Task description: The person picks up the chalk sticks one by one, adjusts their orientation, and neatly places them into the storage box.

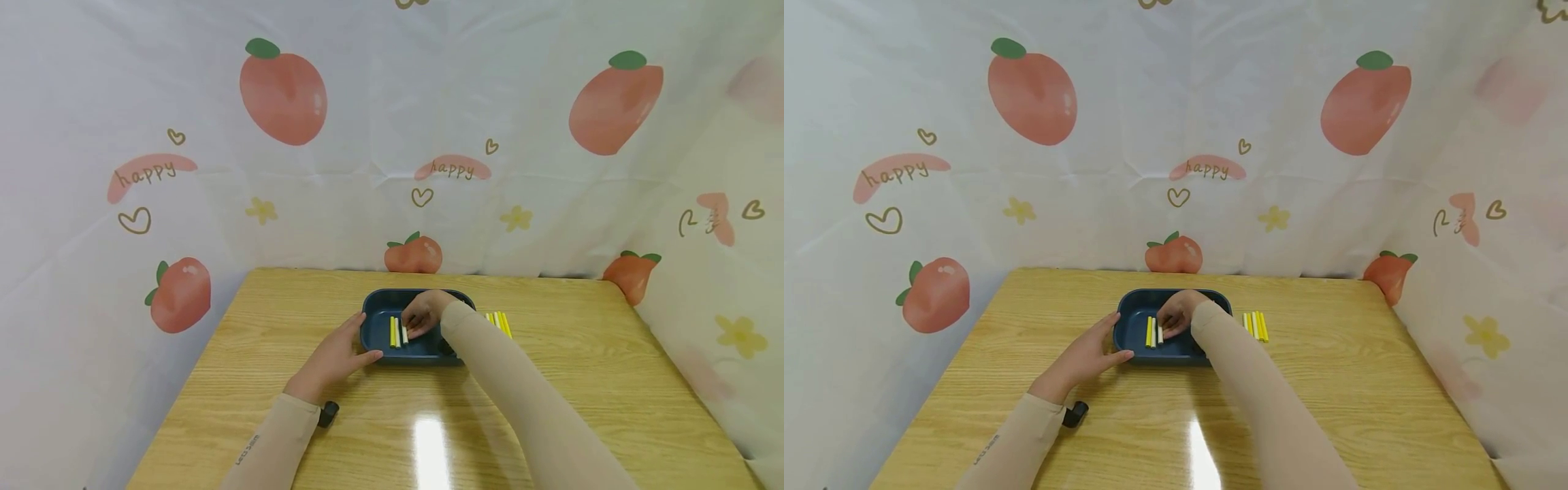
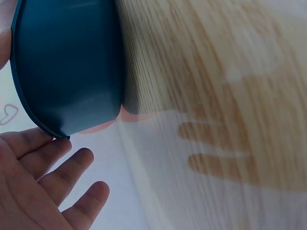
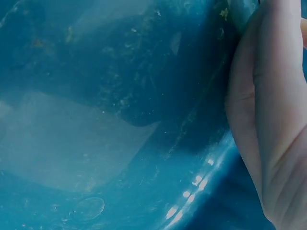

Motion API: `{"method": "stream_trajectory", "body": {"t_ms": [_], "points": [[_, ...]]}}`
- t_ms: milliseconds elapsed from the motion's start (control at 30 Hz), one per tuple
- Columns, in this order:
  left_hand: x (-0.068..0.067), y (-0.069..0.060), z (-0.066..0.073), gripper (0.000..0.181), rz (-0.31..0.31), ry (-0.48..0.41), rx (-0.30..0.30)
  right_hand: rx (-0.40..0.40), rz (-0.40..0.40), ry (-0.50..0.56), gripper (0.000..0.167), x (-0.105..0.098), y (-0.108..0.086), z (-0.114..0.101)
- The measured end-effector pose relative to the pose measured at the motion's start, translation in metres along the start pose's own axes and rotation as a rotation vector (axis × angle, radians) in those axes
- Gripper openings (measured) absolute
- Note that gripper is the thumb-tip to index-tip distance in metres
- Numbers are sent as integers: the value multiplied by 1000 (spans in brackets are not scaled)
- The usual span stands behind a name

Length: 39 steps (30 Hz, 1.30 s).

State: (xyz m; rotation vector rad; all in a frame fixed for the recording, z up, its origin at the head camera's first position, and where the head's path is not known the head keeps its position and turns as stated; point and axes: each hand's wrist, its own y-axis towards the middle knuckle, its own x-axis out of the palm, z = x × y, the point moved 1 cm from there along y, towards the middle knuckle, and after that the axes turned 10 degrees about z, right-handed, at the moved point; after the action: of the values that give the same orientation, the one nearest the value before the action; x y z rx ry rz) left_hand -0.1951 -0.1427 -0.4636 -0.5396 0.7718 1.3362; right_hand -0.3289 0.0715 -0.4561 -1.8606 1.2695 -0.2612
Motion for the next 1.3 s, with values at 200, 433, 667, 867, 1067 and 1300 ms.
{"method": "stream_trajectory", "body": {"t_ms": [200, 433, 667, 867, 1067, 1300], "points": [[-1, 0, 1, 97, -1, -5, 10, 15, 5, -3, 16, 2, -2, 0], [-2, -1, 2, 97, 6, -7, 13, 3, 9, -33, 8, -2, -4, -1], [-1, 0, 2, 98, 6, -1, 2, -69, 14, -55, 21, -15, -13, -3], [-1, -1, 2, 98, 8, -2, -15, -181, 61, -176, 31, -31, -35, -7], [-1, -2, 3, 97, 6, 5, -28, -307, 68, -234, 31, -45, -59, -8], [-2, -1, 4, 98, 5, 22, -10, -428, 103, -307, 16, -60, -83, -4]]}}
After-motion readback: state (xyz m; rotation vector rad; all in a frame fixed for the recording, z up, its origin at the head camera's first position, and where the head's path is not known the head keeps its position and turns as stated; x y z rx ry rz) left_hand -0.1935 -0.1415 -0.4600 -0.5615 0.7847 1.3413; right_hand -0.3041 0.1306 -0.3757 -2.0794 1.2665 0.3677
